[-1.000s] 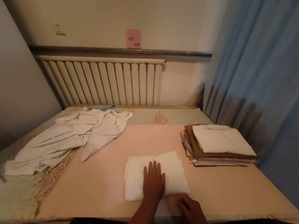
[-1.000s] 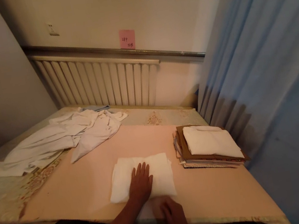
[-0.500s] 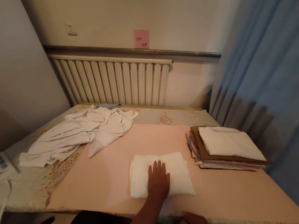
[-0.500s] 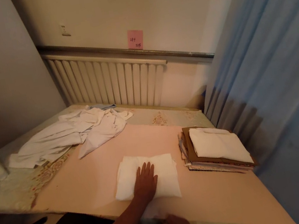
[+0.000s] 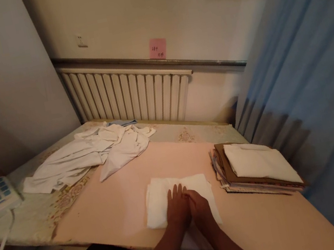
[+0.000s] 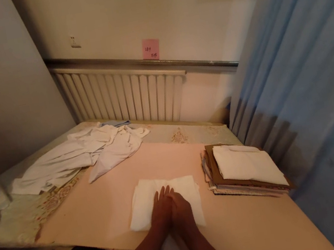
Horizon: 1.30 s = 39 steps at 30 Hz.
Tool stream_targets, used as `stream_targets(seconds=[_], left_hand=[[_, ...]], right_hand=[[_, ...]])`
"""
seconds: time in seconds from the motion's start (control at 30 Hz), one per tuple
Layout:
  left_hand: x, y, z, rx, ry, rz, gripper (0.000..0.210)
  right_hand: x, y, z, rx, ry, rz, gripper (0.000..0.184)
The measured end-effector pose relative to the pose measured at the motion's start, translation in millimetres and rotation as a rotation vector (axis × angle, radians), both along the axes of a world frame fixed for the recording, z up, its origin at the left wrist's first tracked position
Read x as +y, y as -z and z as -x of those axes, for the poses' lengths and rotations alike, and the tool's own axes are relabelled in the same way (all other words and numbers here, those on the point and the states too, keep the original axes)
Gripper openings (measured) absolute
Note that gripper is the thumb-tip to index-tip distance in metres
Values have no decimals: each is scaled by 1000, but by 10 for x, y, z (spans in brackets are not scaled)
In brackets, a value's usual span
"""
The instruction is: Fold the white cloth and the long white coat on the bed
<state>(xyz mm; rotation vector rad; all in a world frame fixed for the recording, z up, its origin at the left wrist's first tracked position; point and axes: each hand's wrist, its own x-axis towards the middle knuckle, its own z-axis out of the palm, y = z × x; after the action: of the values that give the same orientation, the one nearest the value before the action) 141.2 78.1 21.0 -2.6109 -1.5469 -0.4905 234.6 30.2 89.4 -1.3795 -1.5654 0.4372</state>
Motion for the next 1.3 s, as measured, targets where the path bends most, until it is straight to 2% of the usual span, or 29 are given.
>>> stream_targets(seconds=[0.2, 0.3, 0.47, 0.7, 1.07, 1.3], left_hand=[[-8, -18, -12, -6, 1, -11, 55], [5, -12, -10, -4, -10, -26, 55], [30, 23, 56, 2, 21, -79, 54], [55, 21, 300, -45, 14, -147, 47], [109, -36, 497, -6, -2, -151, 50], [145, -82, 641, -4, -76, -145, 48]], right_hand=[[424, 507, -171, -370, 4, -78, 40], [472, 636, -233, -485, 23, -121, 41], [483, 687, -233, -575, 93, -139, 38], [492, 807, -286, -677, 159, -186, 38], [458, 716, -360, -760, 198, -105, 40], [457, 716, -363, -737, 211, -105, 40]])
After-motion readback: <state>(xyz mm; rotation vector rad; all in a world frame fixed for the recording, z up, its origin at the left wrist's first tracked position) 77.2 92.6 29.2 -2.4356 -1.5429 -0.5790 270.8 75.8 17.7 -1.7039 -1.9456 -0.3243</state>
